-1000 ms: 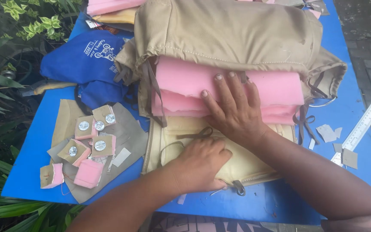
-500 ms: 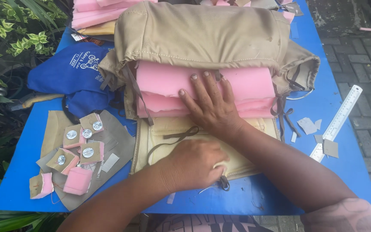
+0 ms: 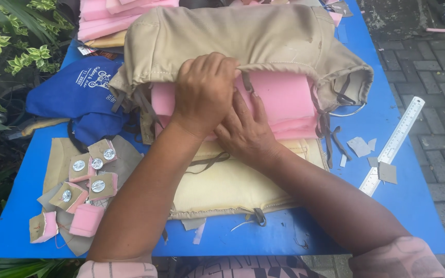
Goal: Stuffing layers of pink foam into a beige leather bag cover on a workbench.
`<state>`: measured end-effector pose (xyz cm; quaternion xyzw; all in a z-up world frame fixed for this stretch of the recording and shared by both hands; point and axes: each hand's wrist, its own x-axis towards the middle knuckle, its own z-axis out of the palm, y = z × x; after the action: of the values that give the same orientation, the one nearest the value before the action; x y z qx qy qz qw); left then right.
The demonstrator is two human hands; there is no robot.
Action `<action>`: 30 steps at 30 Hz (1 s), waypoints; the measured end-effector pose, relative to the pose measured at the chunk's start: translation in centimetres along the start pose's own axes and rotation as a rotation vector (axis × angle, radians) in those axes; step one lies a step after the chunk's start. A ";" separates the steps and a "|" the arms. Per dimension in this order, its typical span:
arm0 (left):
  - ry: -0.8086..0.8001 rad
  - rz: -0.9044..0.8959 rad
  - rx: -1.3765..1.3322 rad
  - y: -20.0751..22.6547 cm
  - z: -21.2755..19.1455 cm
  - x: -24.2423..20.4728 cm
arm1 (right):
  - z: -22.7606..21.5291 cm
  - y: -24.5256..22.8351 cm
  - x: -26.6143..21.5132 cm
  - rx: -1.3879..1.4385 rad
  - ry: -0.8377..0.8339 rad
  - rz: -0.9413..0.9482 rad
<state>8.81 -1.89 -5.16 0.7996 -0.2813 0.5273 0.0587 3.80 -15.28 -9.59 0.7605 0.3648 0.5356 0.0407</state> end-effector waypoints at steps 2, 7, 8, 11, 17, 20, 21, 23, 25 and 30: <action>0.028 -0.036 -0.065 -0.3 -0.6 0.2 | 0.1 0.0 -0.3 -0.050 -0.014 0.005; 0.054 -0.136 -0.149 -1.1 -0.4 1.6 | 1.3 -0.2 -1.7 -0.031 -0.096 0.005; 0.046 -0.148 -0.144 -0.6 -0.2 0.8 | 0.4 0.3 -1.3 -0.017 -0.101 0.000; -0.023 -0.161 -0.247 -0.8 1.1 0.6 | -0.7 2.8 0.6 0.202 -0.222 -0.003; 0.020 -0.214 -0.353 -0.3 1.9 -0.8 | 1.4 4.1 -1.6 0.151 -0.337 0.101; 0.072 -0.185 -0.239 0.3 2.0 -2.2 | 4.1 3.9 -3.2 0.126 -0.190 0.100; 0.084 -0.148 -0.235 0.4 2.1 -2.4 | 5.5 4.2 -4.6 0.085 -0.182 0.085; 0.095 -0.112 -0.231 0.6 2.2 -2.7 | 6.6 4.4 -5.8 0.045 -0.174 0.069; 0.101 -0.052 -0.208 0.5 2.0 -2.8 | 6.2 4.2 -5.3 0.050 -0.170 0.069; 0.123 -0.038 -0.200 0.7 0.7 -2.7 | 2.1 4.5 -3.8 0.262 -0.173 0.105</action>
<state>8.22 -1.73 -8.00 0.7612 -0.3130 0.5433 0.1653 7.30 -20.17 -11.45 0.8206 0.3862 0.4176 -0.0556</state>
